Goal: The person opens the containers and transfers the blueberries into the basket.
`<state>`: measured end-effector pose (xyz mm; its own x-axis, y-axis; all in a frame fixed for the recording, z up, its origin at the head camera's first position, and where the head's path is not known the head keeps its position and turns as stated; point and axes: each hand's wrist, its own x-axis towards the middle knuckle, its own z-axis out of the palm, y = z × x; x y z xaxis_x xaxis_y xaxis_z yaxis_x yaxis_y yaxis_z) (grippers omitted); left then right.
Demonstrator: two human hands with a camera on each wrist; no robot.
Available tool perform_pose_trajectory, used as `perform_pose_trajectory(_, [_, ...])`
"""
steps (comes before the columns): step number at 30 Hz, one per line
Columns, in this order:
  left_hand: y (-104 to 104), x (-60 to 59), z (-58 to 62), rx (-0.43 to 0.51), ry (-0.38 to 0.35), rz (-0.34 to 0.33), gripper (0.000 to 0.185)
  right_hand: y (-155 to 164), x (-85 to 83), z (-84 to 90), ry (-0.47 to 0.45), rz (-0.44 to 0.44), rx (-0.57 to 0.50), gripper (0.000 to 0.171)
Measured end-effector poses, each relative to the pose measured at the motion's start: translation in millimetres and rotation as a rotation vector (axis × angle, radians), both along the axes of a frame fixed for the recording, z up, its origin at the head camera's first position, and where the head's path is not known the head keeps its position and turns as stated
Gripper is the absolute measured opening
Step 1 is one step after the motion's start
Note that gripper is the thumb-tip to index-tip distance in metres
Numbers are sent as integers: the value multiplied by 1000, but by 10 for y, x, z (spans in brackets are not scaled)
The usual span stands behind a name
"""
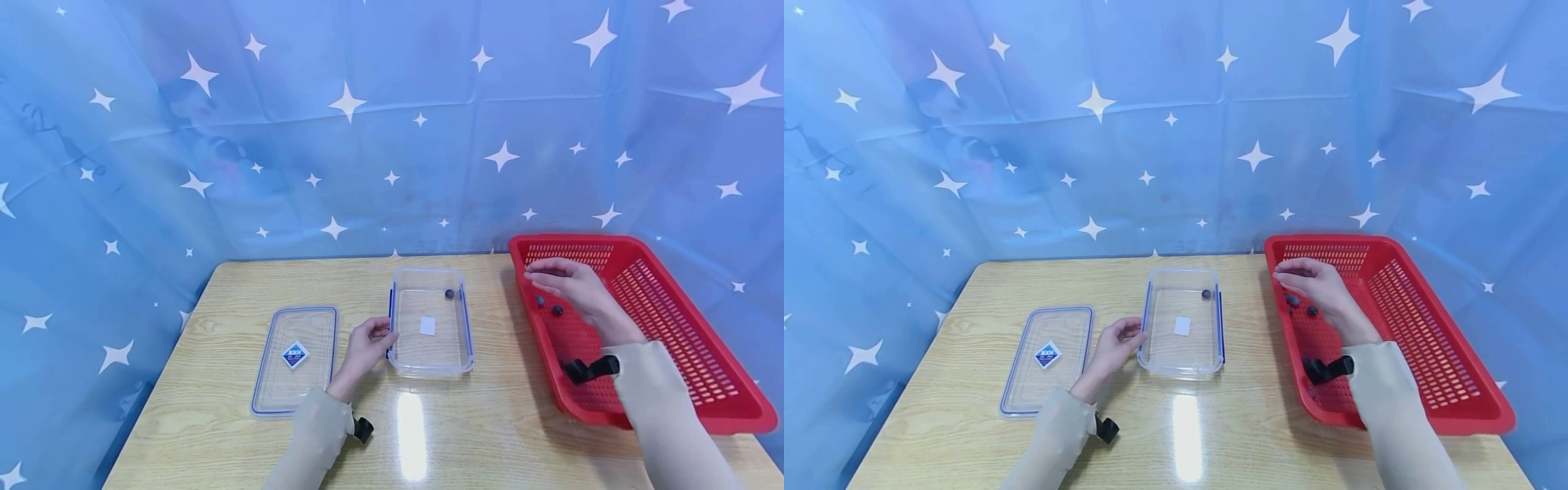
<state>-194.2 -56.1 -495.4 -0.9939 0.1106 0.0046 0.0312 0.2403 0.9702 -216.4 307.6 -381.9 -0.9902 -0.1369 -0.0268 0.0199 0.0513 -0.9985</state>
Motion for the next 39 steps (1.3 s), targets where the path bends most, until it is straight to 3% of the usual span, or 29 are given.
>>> perform_pose_trajectory(10, [6,35,70,1,-10,-5,35,-326,-78,60,-64,-49,197,37])
perform_pose_trajectory(13, [4,13,17,-3,-14,2,35,-417,-106,66,-67,-48,170,35])
perform_pose_trajectory(23, [4,22,13,12,-23,9,34,-752,-161,-5,-85,-32,28,29])
perform_pose_trajectory(30, [-2,17,15,16,-17,4,35,-961,-189,-72,-75,-11,54,42])
perform_pose_trajectory(39, [1,13,15,21,-22,10,34,-1162,-215,-195,-100,-22,-33,47])
